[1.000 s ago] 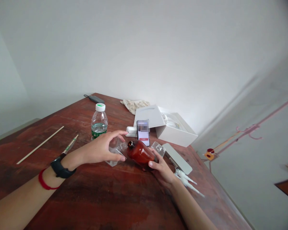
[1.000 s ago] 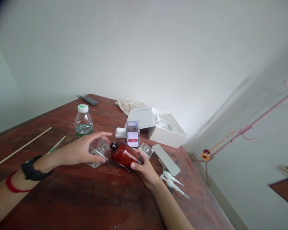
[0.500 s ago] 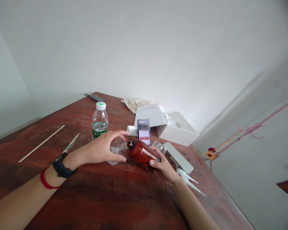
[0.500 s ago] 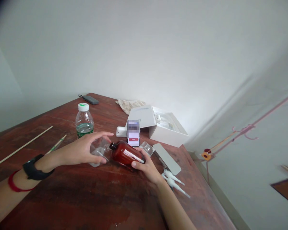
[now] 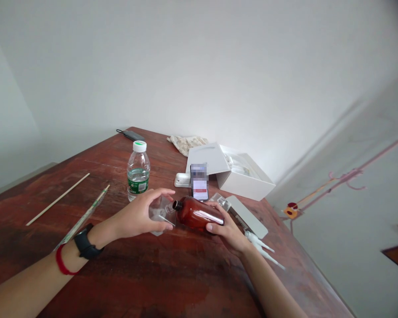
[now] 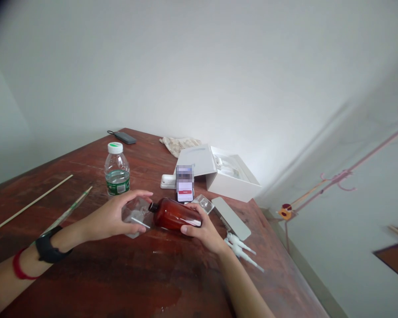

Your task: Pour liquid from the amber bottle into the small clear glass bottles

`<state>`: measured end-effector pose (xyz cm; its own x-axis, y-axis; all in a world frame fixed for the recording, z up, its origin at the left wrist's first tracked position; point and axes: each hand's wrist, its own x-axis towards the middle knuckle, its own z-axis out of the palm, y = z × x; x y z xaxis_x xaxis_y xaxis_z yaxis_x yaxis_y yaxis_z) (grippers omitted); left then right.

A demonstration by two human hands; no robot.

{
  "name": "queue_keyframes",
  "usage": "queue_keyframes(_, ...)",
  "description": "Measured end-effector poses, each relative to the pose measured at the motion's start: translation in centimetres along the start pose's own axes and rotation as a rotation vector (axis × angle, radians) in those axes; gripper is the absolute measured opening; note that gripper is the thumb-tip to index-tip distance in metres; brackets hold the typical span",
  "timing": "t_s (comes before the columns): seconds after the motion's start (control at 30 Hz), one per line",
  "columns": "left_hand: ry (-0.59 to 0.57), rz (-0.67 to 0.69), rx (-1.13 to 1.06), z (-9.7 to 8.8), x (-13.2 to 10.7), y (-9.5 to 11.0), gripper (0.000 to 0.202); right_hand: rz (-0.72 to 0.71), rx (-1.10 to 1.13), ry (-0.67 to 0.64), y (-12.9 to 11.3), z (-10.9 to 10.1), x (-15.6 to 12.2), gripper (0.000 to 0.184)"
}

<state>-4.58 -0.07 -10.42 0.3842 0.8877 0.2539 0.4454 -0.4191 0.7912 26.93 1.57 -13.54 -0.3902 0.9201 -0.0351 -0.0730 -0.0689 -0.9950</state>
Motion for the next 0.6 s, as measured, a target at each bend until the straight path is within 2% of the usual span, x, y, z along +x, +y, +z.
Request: queue_keyframes(0.6, 0.075, 0.062, -0.092, 1.3, -1.0, -1.0, 0.076, -0.035, -0.083, -0.017, 0.0, -0.6, -0.2, 0.063)
